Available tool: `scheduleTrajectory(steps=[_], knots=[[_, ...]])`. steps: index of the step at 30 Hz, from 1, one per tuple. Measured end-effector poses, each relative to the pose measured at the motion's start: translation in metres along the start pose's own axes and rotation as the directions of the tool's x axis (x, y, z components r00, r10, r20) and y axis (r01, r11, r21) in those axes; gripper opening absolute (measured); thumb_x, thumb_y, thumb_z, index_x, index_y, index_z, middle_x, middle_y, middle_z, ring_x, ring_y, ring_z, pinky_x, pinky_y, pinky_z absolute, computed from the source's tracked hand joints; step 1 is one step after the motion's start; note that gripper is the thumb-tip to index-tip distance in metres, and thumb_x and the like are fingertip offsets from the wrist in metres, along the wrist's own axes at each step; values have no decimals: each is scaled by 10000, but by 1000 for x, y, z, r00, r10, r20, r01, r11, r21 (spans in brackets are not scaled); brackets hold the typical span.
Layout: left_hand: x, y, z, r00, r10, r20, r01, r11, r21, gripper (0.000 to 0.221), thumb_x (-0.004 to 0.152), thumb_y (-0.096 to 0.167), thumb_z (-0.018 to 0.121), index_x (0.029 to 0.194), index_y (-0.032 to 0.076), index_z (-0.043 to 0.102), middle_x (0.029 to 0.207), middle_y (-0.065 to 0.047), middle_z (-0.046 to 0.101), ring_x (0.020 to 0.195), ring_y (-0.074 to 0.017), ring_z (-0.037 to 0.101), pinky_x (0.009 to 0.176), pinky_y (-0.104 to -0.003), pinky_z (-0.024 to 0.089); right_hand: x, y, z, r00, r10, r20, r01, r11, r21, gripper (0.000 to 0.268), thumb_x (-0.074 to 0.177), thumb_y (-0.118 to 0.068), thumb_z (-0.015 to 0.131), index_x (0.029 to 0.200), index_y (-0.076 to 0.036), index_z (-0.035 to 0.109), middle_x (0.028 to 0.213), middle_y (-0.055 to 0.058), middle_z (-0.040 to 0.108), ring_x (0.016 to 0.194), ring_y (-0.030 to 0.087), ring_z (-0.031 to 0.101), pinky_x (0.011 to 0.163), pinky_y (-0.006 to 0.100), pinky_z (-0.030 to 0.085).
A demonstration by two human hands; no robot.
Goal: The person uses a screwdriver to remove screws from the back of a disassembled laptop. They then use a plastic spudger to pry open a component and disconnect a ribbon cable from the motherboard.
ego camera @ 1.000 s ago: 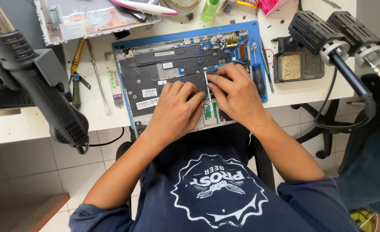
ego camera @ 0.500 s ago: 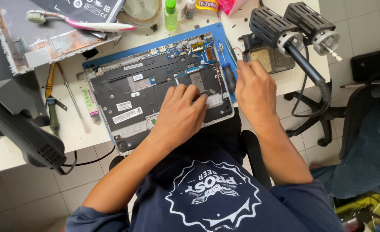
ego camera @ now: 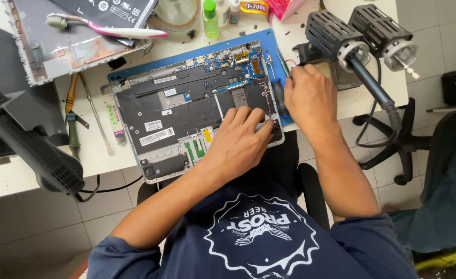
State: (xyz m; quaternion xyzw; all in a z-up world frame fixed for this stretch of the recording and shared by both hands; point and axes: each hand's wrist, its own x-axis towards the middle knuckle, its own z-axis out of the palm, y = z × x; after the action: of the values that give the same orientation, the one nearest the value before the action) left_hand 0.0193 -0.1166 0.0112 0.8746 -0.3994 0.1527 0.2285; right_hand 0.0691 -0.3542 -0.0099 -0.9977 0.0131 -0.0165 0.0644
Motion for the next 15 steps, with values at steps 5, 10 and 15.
scheduleTrajectory(steps=[5,10,15], knots=[[-8,-9,-13,999,-31,-41,28,998,-54,253,976,194,807,1179,54,750,1038,-89,592,983,-340,632,885,-450,465,-14,-7,-28,968,-110,-227,131,988,81,128,1038,-215,783,1103,-109,754,966,69,692,899,408,791,726,545,635],[-24,-24,-25,997,-63,-52,61,997,-40,268,973,180,804,1210,60,766,1051,-96,609,1019,-350,635,899,-447,472,-24,-25,-37,888,-300,-350,362,924,126,126,1004,-152,823,1097,-125,742,1022,54,729,980,338,768,843,460,613],[-40,-38,-35,991,-105,-81,107,994,24,250,1012,177,763,1232,58,773,1130,-130,637,1122,-391,651,963,-485,486,-29,-58,-51,909,-384,-159,414,799,436,156,1047,-142,737,1202,-126,728,997,59,725,944,323,768,797,447,625]])
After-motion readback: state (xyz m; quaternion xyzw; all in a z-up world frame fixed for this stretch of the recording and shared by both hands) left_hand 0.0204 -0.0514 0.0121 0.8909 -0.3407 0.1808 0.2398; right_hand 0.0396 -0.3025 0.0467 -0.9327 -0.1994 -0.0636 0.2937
